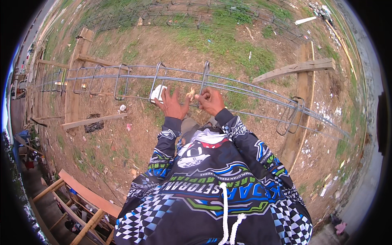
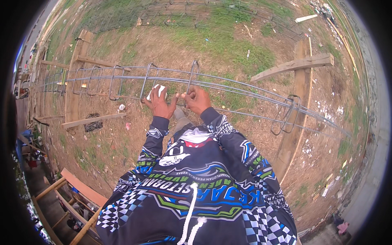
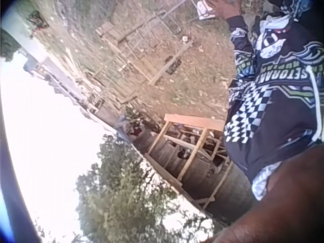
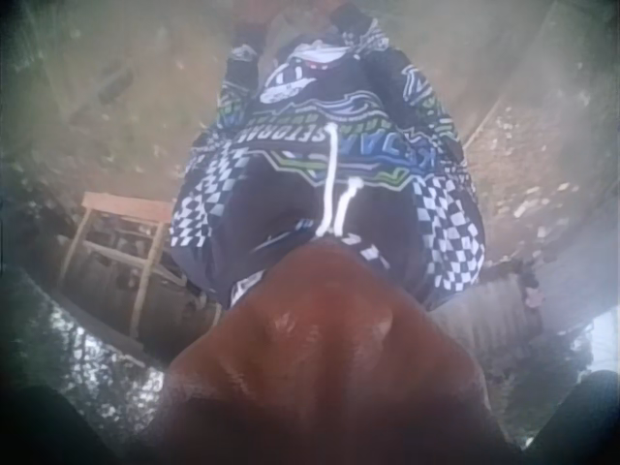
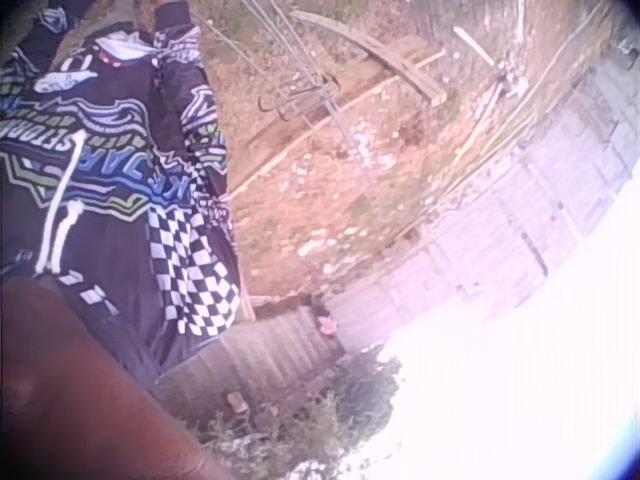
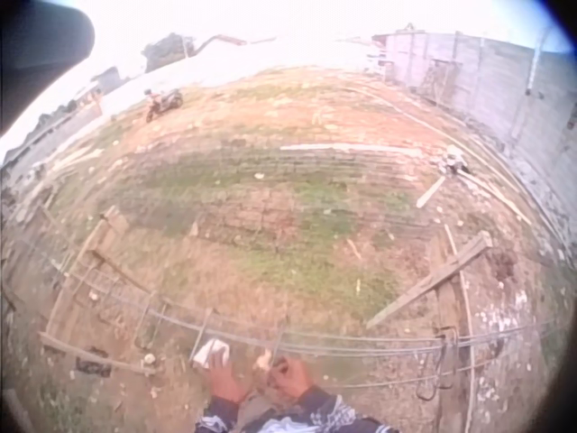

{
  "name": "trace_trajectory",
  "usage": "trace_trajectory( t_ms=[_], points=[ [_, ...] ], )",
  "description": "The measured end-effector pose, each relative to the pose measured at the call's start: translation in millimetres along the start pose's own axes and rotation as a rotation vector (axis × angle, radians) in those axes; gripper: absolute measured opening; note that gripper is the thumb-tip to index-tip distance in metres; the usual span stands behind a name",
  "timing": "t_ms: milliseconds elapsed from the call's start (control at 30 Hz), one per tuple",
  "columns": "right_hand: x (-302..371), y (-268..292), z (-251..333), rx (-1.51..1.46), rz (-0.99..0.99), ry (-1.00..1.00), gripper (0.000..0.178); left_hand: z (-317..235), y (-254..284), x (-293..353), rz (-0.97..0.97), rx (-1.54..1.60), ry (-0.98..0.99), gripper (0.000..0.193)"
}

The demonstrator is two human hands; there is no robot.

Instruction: The person assembles a rebar cage by placing long steel bars onto a wooden jig, then tying the intersections with wire using pliers. The person repeatedly positions bars, wraps wire, and twists the wire to secure the grid structure.

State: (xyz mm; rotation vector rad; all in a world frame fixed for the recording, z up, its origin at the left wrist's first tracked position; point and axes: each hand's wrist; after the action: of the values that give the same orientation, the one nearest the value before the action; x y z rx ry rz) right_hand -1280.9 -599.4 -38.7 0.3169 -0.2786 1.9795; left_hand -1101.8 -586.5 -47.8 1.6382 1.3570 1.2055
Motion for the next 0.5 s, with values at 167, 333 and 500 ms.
trace_trajectory(
  t_ms=[167, 333, 500],
  points=[
    [2, -4, 2, 0.004, -0.008, 0.037, 0.023, -14, 5, -44, 0.007, 0.142, -0.401, 0.050],
    [3, -3, 6, -0.056, -0.027, 0.036, 0.023, -11, 5, -68, 0.175, 0.044, -0.488, 0.039],
    [2, -1, 1, -0.147, -0.025, -0.002, 0.023, -1, -2, -84, 0.154, 0.275, -0.633, 0.028]
  ],
)
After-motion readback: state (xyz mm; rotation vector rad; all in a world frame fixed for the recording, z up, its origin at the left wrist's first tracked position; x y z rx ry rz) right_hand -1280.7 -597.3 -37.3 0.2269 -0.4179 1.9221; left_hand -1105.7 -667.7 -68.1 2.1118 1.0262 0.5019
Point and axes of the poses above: each hand's wrist, its own x-axis away from the middle knuckle, its own y-axis out of the back of the hand, z = x × y, and after that the axes turned 14 degrees about z, right-handed
